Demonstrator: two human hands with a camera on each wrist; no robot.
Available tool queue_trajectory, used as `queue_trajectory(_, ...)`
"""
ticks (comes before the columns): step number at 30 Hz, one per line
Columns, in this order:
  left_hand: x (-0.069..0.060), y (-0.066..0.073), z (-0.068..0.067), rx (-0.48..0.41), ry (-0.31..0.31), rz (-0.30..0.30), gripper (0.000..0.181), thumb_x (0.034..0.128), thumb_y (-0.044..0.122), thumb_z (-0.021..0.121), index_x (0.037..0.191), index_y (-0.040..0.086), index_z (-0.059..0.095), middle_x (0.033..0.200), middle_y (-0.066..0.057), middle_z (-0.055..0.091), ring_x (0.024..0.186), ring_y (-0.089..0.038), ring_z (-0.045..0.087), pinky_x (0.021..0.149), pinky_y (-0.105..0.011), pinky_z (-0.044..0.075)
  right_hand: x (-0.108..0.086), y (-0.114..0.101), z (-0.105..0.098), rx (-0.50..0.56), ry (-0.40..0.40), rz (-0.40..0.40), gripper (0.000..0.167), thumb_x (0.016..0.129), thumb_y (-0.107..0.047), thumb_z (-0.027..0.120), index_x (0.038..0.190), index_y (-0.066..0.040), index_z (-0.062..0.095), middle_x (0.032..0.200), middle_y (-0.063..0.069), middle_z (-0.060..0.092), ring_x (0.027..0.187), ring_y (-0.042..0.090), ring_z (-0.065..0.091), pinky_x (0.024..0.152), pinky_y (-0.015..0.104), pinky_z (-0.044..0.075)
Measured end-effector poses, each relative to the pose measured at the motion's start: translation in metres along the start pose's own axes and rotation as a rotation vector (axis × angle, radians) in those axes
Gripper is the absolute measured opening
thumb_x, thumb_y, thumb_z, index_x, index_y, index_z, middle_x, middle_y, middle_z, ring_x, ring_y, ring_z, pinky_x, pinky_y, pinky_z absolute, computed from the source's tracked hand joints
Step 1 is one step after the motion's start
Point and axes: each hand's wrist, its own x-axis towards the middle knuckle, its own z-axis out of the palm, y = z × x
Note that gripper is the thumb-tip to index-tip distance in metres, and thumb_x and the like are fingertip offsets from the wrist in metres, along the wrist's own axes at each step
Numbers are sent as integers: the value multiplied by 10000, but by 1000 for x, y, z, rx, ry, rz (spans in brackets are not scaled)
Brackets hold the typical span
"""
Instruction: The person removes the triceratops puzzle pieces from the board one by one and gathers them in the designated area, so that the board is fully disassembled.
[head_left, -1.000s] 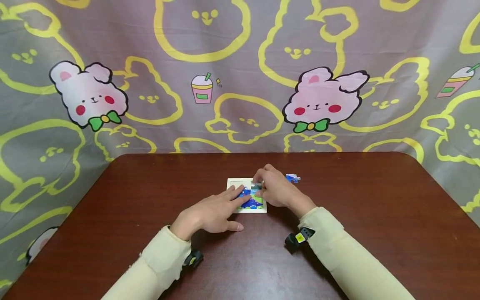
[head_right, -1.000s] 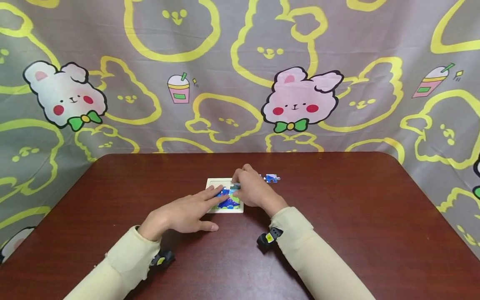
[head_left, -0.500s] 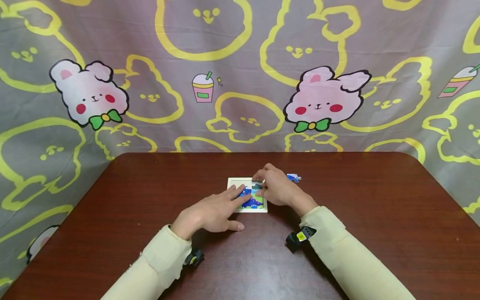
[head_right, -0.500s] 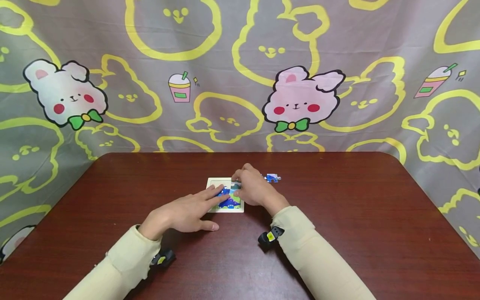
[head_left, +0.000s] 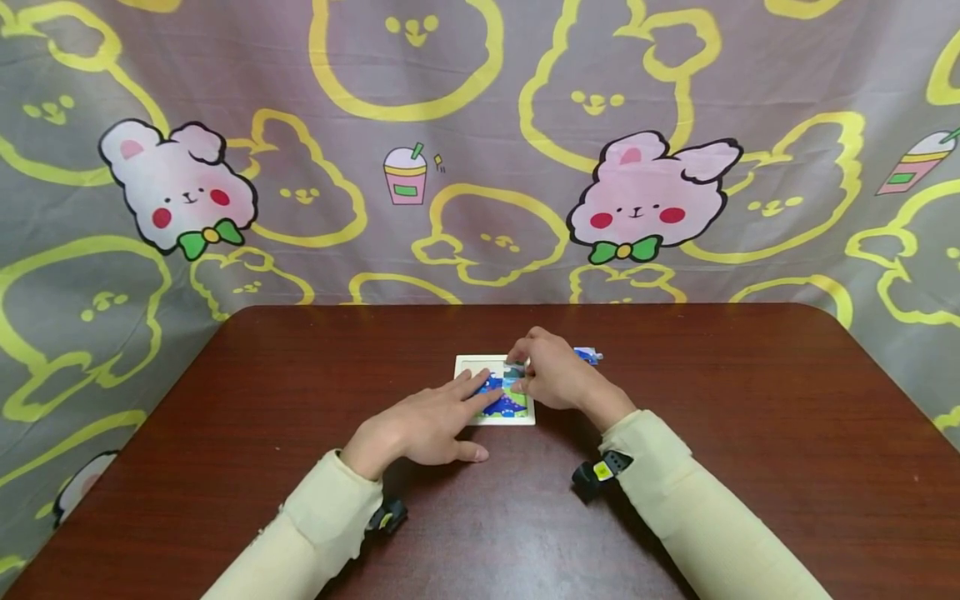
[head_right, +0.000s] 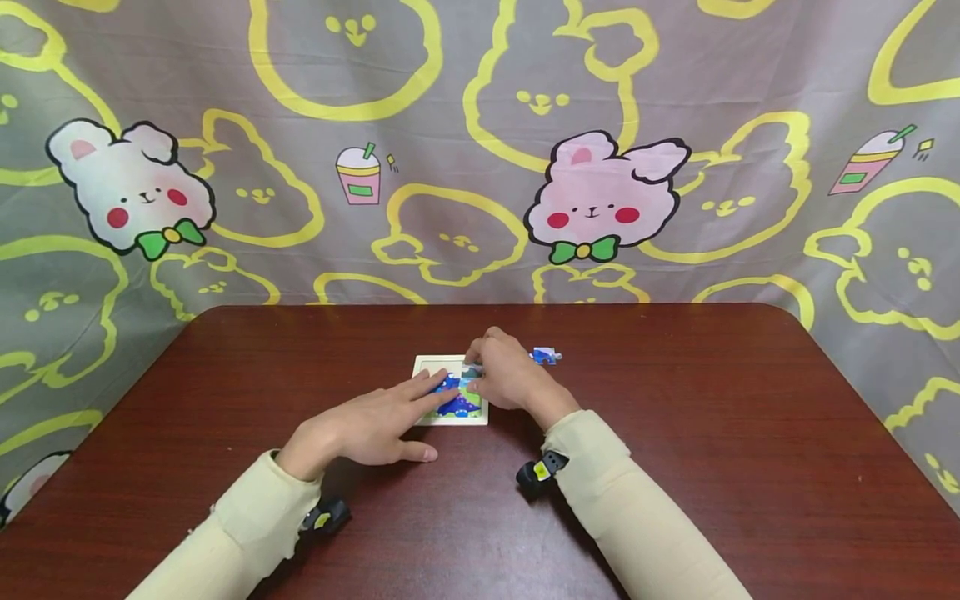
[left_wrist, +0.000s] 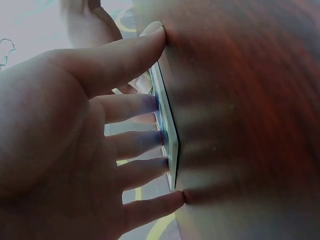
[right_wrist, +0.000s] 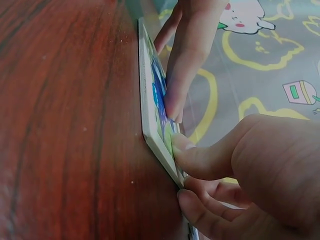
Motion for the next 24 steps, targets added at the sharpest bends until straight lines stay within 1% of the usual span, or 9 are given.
queue_trajectory(4, 1, 0, 0, 1, 2, 2, 815, 1025, 476, 678, 1702, 297, 262, 1814, 0, 109, 1676, -299, 150, 1291, -607, 289, 1, 1, -2, 27, -11, 10, 323, 942, -137, 812, 1246, -42, 758, 1204, 133, 640, 898, 200, 621, 847, 368, 561)
queue_trajectory(9, 1, 1, -1, 1, -1, -1, 817, 1025, 474, 680, 1703, 297, 261, 1814, 1, 112, 1678, -297, 141, 1290, -610, 288, 2, 1, -1, 67, -1, 18, 317, 935, -109, 814, 1235, -21, 757, 1181, 139, 631, 896, 204, 623, 841, 368, 559)
queue_trajectory(13, 1, 1, 0, -3, 2, -1, 816, 1023, 471, 684, 1701, 293, 267, 1813, 0, 115, 1678, -297, 142, 1291, -607, 287, 2, -2, 3, 76, 6, 31, 301, 942, -72, 796, 1228, 2, 738, 1208, 157, 617, 926, 219, 646, 876, 386, 585)
queue_trajectory(17, 1, 1, 1, -4, 2, -2, 818, 1022, 473, 685, 1702, 293, 266, 1814, -1, 114, 1677, -296, 144, 1293, -606, 283, 1, -4, 5, 85, 6, 65, 293, 946, -58, 787, 1226, -5, 715, 1239, 158, 594, 957, 222, 649, 915, 397, 586)
queue_trajectory(20, 1, 1, 1, -1, 0, -1, 820, 1022, 475, 684, 1702, 293, 264, 1814, 1, 112, 1678, -295, 143, 1294, -605, 283, 2, -5, 5, 84, 7, 80, 304, 945, -70, 795, 1226, -13, 695, 1248, 156, 578, 959, 220, 639, 916, 396, 578)
queue_trajectory(24, 1, 1, 0, -2, 1, 1, 822, 1021, 473, 686, 1702, 285, 265, 1814, 2, 109, 1679, -293, 135, 1294, -601, 285, 2, -5, 4, 82, 18, 82, 321, 938, -87, 811, 1219, -21, 672, 1245, 160, 570, 946, 222, 631, 900, 393, 575)
